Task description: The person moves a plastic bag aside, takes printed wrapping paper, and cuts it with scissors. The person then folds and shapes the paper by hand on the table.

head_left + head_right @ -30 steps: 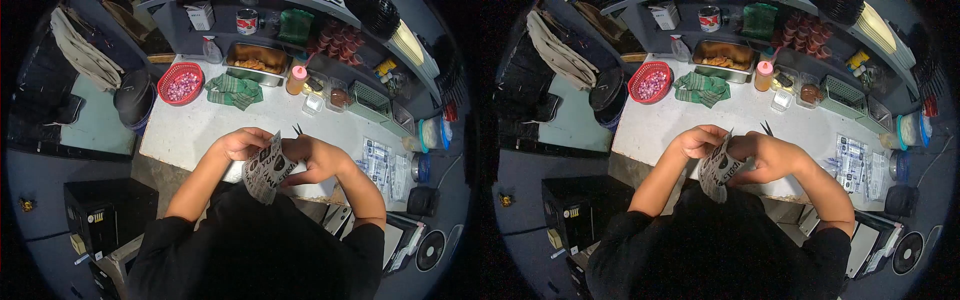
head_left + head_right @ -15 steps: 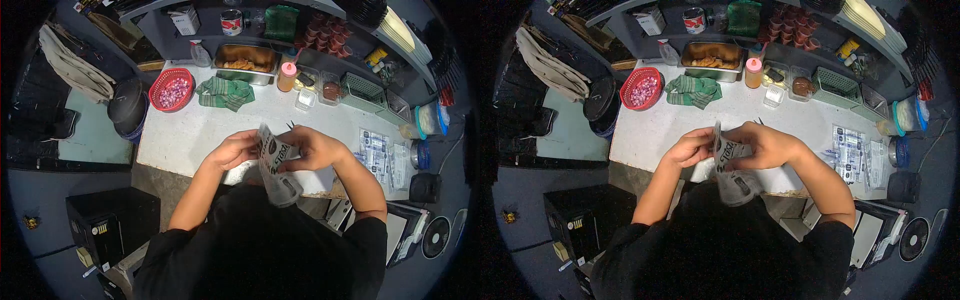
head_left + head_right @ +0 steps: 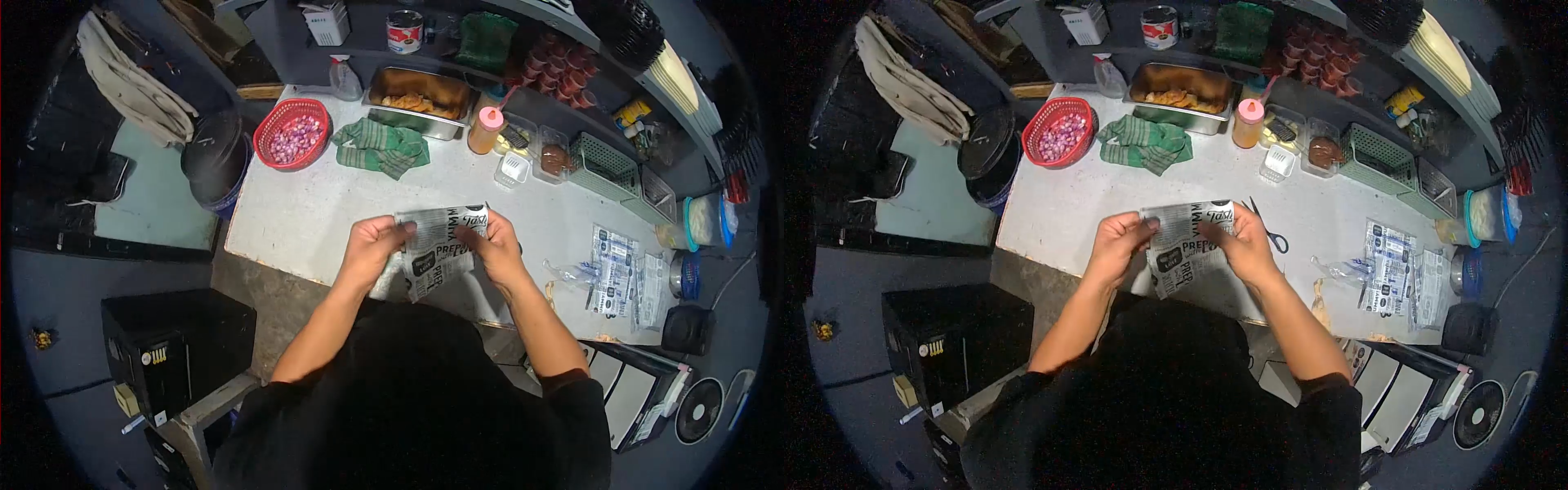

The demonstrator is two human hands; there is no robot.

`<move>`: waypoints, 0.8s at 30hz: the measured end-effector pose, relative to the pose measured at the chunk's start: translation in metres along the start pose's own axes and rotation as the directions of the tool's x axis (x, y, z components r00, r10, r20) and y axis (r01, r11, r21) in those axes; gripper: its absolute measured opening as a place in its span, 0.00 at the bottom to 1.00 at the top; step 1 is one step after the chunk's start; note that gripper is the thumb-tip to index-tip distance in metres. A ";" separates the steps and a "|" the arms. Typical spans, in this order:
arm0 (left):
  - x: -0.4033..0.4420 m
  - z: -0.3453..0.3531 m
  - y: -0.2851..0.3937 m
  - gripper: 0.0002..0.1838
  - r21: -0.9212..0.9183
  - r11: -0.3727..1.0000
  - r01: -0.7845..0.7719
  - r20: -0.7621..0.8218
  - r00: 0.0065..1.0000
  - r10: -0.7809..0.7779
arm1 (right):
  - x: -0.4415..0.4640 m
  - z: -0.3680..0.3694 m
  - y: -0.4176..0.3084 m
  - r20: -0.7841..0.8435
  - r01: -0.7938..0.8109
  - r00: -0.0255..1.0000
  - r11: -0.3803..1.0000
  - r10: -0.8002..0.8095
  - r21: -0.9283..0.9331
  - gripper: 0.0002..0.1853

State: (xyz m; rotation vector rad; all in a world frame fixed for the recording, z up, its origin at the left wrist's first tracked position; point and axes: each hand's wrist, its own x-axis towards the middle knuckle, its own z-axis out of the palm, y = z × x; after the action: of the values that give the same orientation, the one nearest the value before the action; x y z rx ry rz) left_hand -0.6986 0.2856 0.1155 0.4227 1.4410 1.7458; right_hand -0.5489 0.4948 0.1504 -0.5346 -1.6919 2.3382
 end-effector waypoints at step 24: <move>-0.003 -0.005 0.033 0.05 0.185 0.982 -0.028 -0.097 0.994 0.047 | -0.018 0.009 0.030 -0.298 0.180 0.945 0.976 -0.138 0.119 0.20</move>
State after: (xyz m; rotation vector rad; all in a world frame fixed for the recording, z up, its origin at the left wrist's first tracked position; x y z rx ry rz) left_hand -0.7128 0.2801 0.1457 0.4667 1.6846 1.6913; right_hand -0.5348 0.4704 0.1280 -0.6478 -1.3691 2.1275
